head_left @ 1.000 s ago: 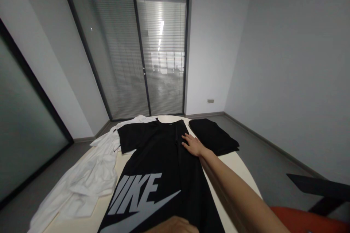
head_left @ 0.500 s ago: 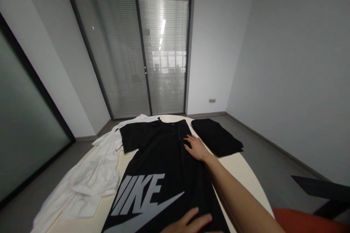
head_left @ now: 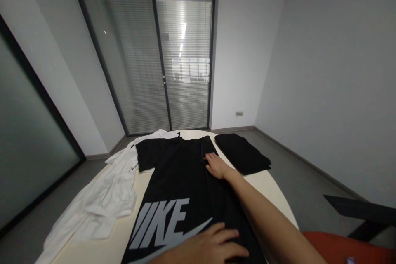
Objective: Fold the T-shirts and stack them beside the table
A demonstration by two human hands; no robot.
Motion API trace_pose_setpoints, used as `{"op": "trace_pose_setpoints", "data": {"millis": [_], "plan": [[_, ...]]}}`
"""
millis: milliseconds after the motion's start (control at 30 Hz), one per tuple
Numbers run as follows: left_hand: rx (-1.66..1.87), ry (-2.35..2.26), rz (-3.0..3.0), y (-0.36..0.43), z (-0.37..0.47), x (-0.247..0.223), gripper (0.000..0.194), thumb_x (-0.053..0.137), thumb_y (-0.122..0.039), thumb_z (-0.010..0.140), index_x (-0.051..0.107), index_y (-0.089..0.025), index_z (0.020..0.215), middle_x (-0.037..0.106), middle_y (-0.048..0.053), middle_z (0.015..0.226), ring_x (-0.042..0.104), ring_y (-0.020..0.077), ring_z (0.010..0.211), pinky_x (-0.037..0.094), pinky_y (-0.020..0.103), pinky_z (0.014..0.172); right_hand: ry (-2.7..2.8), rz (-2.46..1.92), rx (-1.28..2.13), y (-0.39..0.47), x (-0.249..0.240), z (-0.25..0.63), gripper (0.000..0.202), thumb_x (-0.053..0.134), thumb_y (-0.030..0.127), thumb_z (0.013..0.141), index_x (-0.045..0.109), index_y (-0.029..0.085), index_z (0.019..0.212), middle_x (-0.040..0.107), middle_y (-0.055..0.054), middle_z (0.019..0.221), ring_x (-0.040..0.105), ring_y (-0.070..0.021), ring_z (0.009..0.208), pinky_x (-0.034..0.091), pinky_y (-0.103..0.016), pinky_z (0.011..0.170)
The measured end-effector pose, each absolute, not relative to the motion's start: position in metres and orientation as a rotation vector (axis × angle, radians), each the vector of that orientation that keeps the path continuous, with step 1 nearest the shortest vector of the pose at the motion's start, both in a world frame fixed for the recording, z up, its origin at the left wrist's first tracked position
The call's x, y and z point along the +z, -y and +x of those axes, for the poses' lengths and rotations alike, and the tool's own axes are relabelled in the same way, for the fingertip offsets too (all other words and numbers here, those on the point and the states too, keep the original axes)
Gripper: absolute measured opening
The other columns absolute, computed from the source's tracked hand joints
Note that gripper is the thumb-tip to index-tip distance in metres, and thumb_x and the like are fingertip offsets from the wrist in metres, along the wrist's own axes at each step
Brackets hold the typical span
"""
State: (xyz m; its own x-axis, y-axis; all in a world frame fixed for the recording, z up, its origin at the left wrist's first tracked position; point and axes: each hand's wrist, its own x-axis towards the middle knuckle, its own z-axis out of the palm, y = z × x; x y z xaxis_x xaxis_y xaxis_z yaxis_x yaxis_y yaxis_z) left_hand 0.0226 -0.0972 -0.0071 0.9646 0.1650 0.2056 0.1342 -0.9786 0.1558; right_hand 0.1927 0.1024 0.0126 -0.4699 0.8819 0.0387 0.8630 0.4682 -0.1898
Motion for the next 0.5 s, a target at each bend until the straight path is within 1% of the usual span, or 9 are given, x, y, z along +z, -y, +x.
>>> {"op": "trace_pose_setpoints", "data": {"millis": [67,100,167,233,300,367,400,433,500], "plan": [[0.35,-0.422,3.037,0.093,0.016,0.001,0.036,0.042,-0.032,0.105,0.052,-0.028,0.139,0.043,0.005,0.155,0.033,0.0343,0.146,0.035,0.057,0.114,2.55,-1.625,0.226,-0.104,0.018,0.188,0.04,0.046,0.025,0.092,0.058,0.013,0.128,0.057,-0.016,0.136,0.051,-0.0284,0.128,0.035,-0.041,0.112],[0.353,-0.507,3.042,0.093,0.015,0.002,0.039,0.043,-0.035,0.104,0.049,-0.028,0.142,0.041,0.007,0.156,0.033,0.0367,0.145,0.037,0.06,0.111,2.522,-1.67,0.228,-0.105,0.018,0.184,0.038,0.045,0.025,0.092,0.059,0.013,0.125,0.058,-0.016,0.133,0.053,-0.0292,0.124,0.038,-0.042,0.109],[0.355,-0.593,3.022,0.094,0.018,-0.002,0.046,0.045,-0.04,0.103,0.043,-0.028,0.147,0.041,0.01,0.156,0.035,0.037,0.144,0.038,0.06,0.11,2.448,-1.758,0.215,-0.104,0.016,0.177,0.037,0.041,0.028,0.095,0.056,0.013,0.126,0.057,-0.019,0.132,0.053,-0.0326,0.124,0.039,-0.048,0.106],[0.364,-0.63,3.001,0.097,0.025,-0.008,0.048,0.047,-0.043,0.102,0.042,-0.028,0.147,0.043,0.01,0.155,0.035,0.0363,0.144,0.038,0.059,0.11,2.369,-1.832,0.191,-0.101,0.009,0.171,0.04,0.037,0.03,0.097,0.051,0.014,0.13,0.052,-0.02,0.139,0.045,-0.0377,0.132,0.035,-0.056,0.107],[0.372,-0.671,2.96,0.101,0.035,-0.011,0.048,0.05,-0.043,0.101,0.044,-0.027,0.145,0.046,0.01,0.152,0.034,0.0361,0.144,0.036,0.059,0.111,2.296,-1.875,0.165,-0.096,0.002,0.167,0.042,0.035,0.032,0.097,0.048,0.016,0.134,0.043,-0.019,0.149,0.032,-0.0409,0.141,0.025,-0.062,0.111],[0.38,-0.687,2.877,0.104,0.042,-0.007,0.051,0.054,-0.047,0.098,0.046,-0.025,0.143,0.048,0.009,0.15,0.033,0.0351,0.145,0.035,0.059,0.113,2.231,-1.885,0.16,-0.092,-0.004,0.168,0.043,0.034,0.035,0.098,0.048,0.016,0.134,0.036,-0.015,0.156,0.023,-0.04,0.146,0.016,-0.059,0.116],[0.394,-0.694,2.819,0.104,0.044,-0.003,0.052,0.056,-0.048,0.096,0.046,-0.024,0.142,0.049,0.009,0.149,0.034,0.0337,0.145,0.034,0.056,0.115,2.207,-1.879,0.161,-0.091,-0.006,0.17,0.043,0.034,0.037,0.098,0.049,0.016,0.133,0.034,-0.014,0.158,0.02,-0.0388,0.148,0.013,-0.057,0.118],[0.421,-0.713,2.751,0.103,0.044,0.003,0.052,0.057,-0.048,0.095,0.048,-0.023,0.14,0.051,0.009,0.147,0.037,0.0314,0.143,0.035,0.053,0.115,2.193,-1.867,0.163,-0.09,-0.007,0.173,0.044,0.034,0.039,0.097,0.05,0.015,0.131,0.034,-0.013,0.158,0.02,-0.0376,0.149,0.012,-0.054,0.119],[0.507,-0.832,2.616,0.095,0.039,0.015,0.044,0.06,-0.042,0.093,0.055,-0.022,0.132,0.059,0.007,0.137,0.049,0.0256,0.133,0.042,0.044,0.111,2.198,-1.837,0.172,-0.091,-0.008,0.179,0.047,0.034,0.041,0.096,0.051,0.014,0.132,0.036,-0.013,0.158,0.02,-0.0361,0.149,0.012,-0.052,0.12]]}}
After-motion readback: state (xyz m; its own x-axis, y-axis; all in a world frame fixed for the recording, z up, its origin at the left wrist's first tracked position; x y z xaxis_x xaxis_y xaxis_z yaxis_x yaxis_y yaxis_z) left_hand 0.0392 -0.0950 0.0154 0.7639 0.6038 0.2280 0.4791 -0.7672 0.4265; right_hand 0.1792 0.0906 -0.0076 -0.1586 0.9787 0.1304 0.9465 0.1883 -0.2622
